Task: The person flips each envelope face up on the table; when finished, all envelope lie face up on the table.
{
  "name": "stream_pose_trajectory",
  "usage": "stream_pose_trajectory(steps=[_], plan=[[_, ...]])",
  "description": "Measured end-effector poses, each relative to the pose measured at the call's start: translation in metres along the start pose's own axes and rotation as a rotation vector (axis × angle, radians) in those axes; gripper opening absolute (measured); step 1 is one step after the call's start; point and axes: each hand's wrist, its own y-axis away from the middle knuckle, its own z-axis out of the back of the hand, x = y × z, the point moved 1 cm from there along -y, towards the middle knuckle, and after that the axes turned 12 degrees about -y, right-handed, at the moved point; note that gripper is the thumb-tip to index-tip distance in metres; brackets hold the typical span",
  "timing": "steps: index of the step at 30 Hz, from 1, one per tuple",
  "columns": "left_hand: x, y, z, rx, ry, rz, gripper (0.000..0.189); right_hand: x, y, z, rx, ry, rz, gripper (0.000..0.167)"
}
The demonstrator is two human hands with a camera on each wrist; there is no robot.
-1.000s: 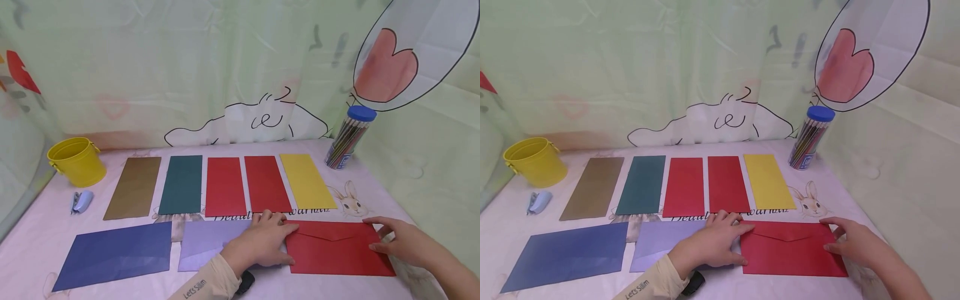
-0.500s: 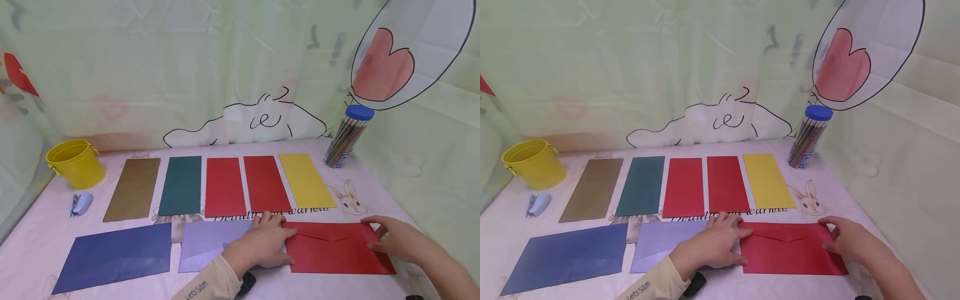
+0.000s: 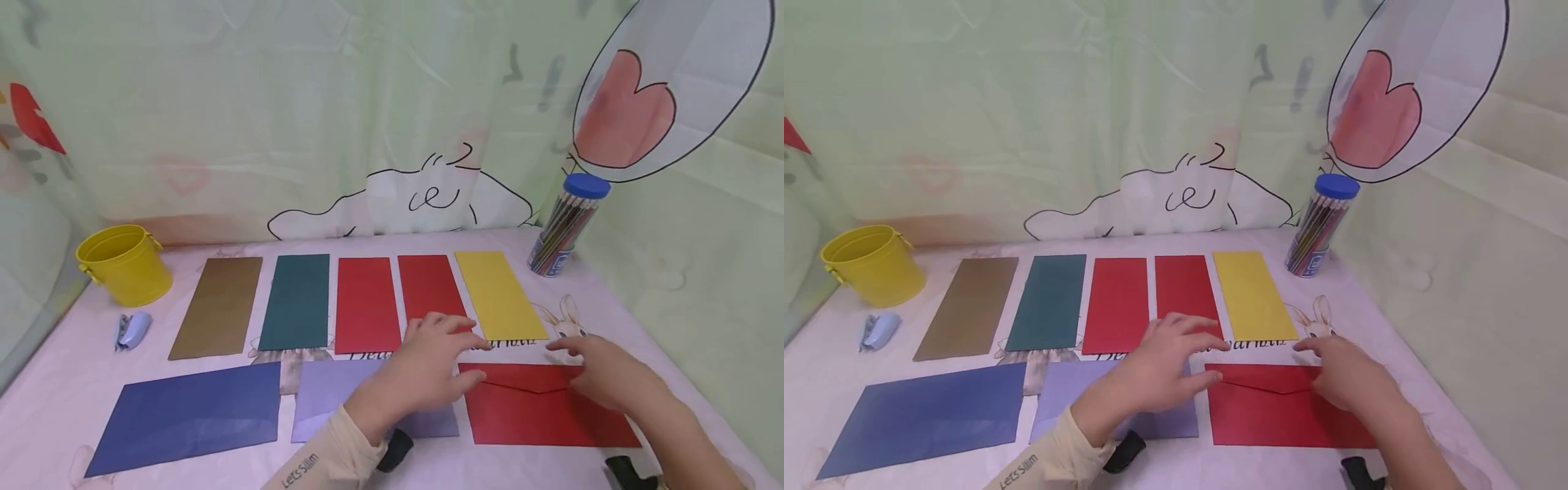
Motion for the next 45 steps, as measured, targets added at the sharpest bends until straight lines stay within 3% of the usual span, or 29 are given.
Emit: stream_pose_trajectory(steps=[3,6,10,13,18,22,25,31,35,40,45], plan=[[0.022,0.009,0.02,-0.109,0.078,0.052,0.034,0.042,-0.013,-0.007,-0.028,-0.095,0.102,0.047],[0.054,0.025,0.03,-0.205,0.165,0.138,0.032,0.086,-0.026,-0.019,-0.069,-0.173,0.205,0.045],[0.099,0.058,0.038,-0.314,0.346,0.307,0.031,0.138,-0.05,-0.048,-0.077,-0.265,0.343,0.047],[0.131,0.086,0.045,-0.353,0.391,0.429,0.029,0.171,-0.065,-0.073,-0.055,-0.318,0.385,0.053],[0.184,0.133,0.047,-0.304,0.299,0.619,0.038,0.22,-0.078,-0.105,0.017,-0.368,0.426,0.063],[0.22,0.17,0.044,-0.159,0.235,0.767,0.058,0.26,-0.082,-0.122,0.081,-0.359,0.486,0.073],[0.24,0.189,0.043,-0.047,0.165,0.853,0.072,0.286,-0.086,-0.135,0.111,-0.337,0.519,0.081],[0.26,0.197,0.043,0.06,0.086,0.979,0.092,0.322,-0.102,-0.161,0.154,-0.283,0.55,0.088],[0.262,0.194,0.043,0.114,0.062,1.009,0.098,0.34,-0.116,-0.177,0.199,-0.24,0.586,0.083],[0.26,0.189,0.044,0.125,0.079,0.996,0.1,0.357,-0.13,-0.186,0.213,-0.185,0.6,0.073],[0.26,0.185,0.046,0.131,0.119,0.948,0.103,0.362,-0.141,-0.186,0.182,-0.096,0.545,0.068]])
